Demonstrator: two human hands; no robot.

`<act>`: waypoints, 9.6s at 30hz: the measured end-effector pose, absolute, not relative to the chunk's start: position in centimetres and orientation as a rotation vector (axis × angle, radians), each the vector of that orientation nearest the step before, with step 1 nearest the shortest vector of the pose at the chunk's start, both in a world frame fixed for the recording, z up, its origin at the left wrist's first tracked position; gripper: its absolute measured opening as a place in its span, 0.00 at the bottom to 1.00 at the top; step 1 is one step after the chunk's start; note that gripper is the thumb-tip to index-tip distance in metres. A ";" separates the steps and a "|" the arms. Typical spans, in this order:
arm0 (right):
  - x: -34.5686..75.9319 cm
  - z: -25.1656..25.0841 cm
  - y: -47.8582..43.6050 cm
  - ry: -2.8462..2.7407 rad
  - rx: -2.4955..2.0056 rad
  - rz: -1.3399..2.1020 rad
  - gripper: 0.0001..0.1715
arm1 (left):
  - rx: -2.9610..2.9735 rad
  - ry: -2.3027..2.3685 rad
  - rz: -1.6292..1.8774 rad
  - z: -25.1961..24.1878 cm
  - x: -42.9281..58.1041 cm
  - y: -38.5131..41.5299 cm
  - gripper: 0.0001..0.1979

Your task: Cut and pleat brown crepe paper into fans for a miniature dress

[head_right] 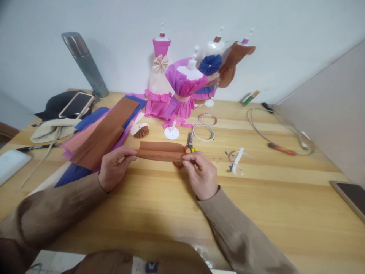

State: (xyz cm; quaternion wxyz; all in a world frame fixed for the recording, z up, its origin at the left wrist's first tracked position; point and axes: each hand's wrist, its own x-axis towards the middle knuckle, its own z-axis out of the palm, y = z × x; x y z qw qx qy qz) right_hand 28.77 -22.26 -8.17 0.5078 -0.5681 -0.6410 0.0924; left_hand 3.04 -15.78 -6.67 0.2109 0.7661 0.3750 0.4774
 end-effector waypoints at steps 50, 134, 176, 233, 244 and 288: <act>28.0 -8.0 -22.1 -1.295 -1.320 0.445 0.04 | 1.342 1.047 1.151 -6.0 3.8 -16.4 0.05; 28.4 -8.9 -22.3 -1.251 -1.272 0.478 0.08 | 1.590 0.989 1.283 -7.0 3.5 -15.7 0.01; 28.0 -8.4 -22.1 -1.236 -1.343 0.489 0.03 | 1.528 1.083 1.226 -6.8 3.7 -15.9 0.04; 28.5 -8.4 -22.5 -1.409 -1.312 0.390 0.05 | 0.869 0.978 0.693 -5.0 3.6 -15.9 0.19; 28.5 -8.3 -22.6 -1.482 -1.320 0.310 0.04 | 1.097 1.106 0.669 -4.1 3.6 -16.1 0.13; 27.7 -8.5 -22.0 -1.228 -1.317 0.448 0.03 | 1.347 1.093 1.071 -5.0 3.9 -15.6 0.07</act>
